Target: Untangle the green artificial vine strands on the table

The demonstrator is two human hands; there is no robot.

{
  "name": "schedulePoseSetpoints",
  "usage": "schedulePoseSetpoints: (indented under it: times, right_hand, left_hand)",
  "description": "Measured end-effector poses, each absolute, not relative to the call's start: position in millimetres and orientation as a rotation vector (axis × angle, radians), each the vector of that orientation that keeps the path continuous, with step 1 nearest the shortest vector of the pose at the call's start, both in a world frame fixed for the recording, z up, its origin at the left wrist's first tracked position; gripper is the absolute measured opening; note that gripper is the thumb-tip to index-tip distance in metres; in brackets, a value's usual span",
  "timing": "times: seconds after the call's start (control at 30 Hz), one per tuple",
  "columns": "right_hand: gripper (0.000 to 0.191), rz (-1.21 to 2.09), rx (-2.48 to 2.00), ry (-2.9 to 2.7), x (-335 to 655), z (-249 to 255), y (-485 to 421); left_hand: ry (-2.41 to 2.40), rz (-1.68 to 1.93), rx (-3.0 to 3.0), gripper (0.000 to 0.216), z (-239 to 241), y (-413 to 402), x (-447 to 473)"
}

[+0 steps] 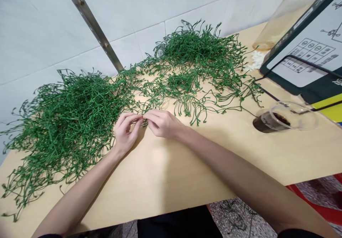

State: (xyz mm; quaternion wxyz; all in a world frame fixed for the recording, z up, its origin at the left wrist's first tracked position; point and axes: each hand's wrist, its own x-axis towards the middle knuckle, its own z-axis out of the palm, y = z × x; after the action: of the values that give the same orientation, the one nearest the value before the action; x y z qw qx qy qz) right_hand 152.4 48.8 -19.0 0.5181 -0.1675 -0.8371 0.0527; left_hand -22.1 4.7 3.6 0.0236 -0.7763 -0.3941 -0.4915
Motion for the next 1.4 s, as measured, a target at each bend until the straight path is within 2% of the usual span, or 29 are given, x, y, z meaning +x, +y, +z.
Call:
schedulePoseSetpoints:
  times: [0.23,0.5,0.8,1.07,1.4]
  right_hand:
    - [0.017,0.104,-0.437,-2.062,153.4,-20.6,49.9]
    - [0.016,0.079,-0.423,-2.036,154.5,-19.6,53.5]
    - [0.009,0.104,-0.427,-2.036,153.9,-15.3,51.6]
    - [0.01,0.124,-0.488,-1.992,153.1,-20.7,54.8]
    - [0.012,0.14,-0.468,-2.008,154.9,-12.8,49.3]
  left_hand:
    - [-1.224,-1.616,-2.326,0.012,2.9,2.9,-22.2]
    - [-1.204,-1.529,-2.391,0.008,3.1,5.0,-24.2]
    - [-1.352,-1.633,-2.349,0.006,3.3,3.3,-22.4]
    - [-1.376,-1.657,-2.363,0.013,-2.0,7.5,-25.1]
    - [-1.484,-1.622,-2.373,0.01,-2.8,8.1,-27.9]
